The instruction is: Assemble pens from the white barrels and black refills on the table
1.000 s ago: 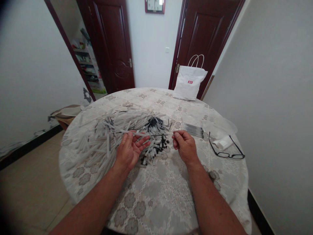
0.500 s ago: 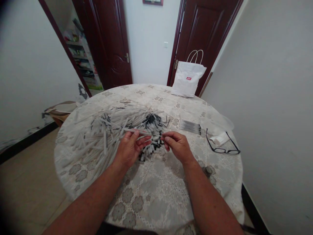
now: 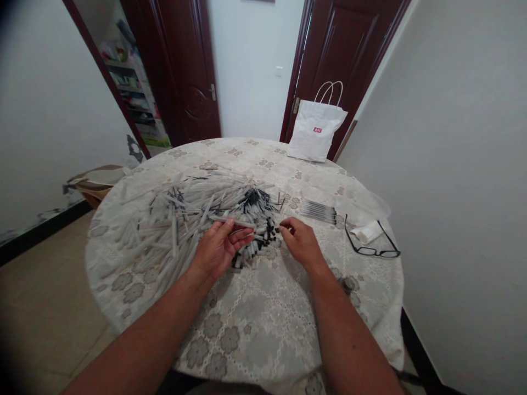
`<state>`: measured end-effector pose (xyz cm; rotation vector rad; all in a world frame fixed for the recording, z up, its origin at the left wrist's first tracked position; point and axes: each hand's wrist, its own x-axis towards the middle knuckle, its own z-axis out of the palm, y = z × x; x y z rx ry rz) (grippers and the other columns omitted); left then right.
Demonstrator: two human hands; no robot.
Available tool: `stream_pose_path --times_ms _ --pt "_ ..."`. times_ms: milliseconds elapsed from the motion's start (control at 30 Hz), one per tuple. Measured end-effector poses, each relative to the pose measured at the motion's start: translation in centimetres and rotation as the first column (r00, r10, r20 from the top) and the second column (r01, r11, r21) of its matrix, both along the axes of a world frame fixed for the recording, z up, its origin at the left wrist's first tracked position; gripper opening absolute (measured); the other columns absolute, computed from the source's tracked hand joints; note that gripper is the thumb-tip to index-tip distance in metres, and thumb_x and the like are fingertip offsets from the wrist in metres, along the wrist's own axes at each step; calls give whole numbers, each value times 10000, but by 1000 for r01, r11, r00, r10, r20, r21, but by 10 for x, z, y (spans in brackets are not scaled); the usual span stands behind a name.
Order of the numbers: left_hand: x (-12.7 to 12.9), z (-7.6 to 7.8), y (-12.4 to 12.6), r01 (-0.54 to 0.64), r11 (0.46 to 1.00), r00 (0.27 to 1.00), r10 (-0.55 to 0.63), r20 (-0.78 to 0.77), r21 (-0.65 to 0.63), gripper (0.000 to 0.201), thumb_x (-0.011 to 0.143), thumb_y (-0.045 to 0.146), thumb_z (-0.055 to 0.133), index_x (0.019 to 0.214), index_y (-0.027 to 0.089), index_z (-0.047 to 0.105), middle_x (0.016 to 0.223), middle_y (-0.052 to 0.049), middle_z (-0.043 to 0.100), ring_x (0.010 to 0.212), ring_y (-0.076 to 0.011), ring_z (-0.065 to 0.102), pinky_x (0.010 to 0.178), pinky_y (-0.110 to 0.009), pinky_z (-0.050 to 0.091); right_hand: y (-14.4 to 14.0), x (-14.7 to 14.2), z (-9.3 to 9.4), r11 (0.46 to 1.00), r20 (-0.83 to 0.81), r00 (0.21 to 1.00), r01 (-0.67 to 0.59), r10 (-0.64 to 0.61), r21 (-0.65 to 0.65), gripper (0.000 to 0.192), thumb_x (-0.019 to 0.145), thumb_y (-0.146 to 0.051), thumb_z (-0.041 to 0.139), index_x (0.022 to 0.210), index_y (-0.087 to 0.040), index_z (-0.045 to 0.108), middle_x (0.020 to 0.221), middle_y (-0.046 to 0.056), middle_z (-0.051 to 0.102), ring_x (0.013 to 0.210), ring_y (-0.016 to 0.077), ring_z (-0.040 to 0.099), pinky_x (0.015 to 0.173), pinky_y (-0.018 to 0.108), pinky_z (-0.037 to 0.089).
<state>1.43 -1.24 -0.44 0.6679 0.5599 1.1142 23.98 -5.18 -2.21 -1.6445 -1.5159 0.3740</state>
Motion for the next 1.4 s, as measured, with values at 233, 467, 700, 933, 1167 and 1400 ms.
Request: stream_pose_path --times_ms 233,467,700,933,1167,1400 --pt "0 -1 0 -3 1000 1000 3 18 -11 236 898 328 692 927 196 500 884 -66 760 865 -257 774 820 -443 615 2 -6 -16 978 346 928 -70 136 -198 145 840 -198 617 944 -180 716 898 88 714 825 203 622 761 296 425" --pt "1 -1 0 2 1000 1000 -2 -9 13 241 902 331 681 967 203 488 905 -62 753 884 -263 773 815 -420 616 2 -16 -8 997 83 996 -24 29 -70 129 879 -266 572 909 -198 677 757 20 677 683 174 601 678 284 436" --pt "2 -5 -1 11 1000 999 -11 -34 23 264 888 329 699 989 203 491 952 -86 760 903 -256 771 847 -419 609 -5 -37 -1 990 -271 953 -124 136 60 259 905 -387 634 1062 -209 738 748 18 676 619 155 593 579 261 451" --pt "3 -4 -1 14 999 1000 -13 -23 38 253 884 310 700 996 206 499 955 -83 763 907 -248 769 864 -415 603 -5 -47 -2 986 -401 902 -129 162 107 256 891 -376 666 1076 -211 730 881 40 694 655 139 590 572 247 474" --pt "5 -3 -4 12 999 999 -10 -34 41 252 885 311 701 1004 206 506 965 -80 763 893 -238 768 851 -399 604 -4 -54 -1 990 -527 838 -122 143 74 236 851 -389 713 978 -196 670 661 -27 611 541 115 531 508 228 443" --pt "5 -6 -2 -1 998 998 5 -64 70 273 874 335 718 1006 206 516 989 -88 763 899 -244 769 867 -425 600 -6 -54 -2 989 -464 876 -88 134 119 203 841 -370 719 955 -207 682 769 1 662 605 126 562 547 236 448"
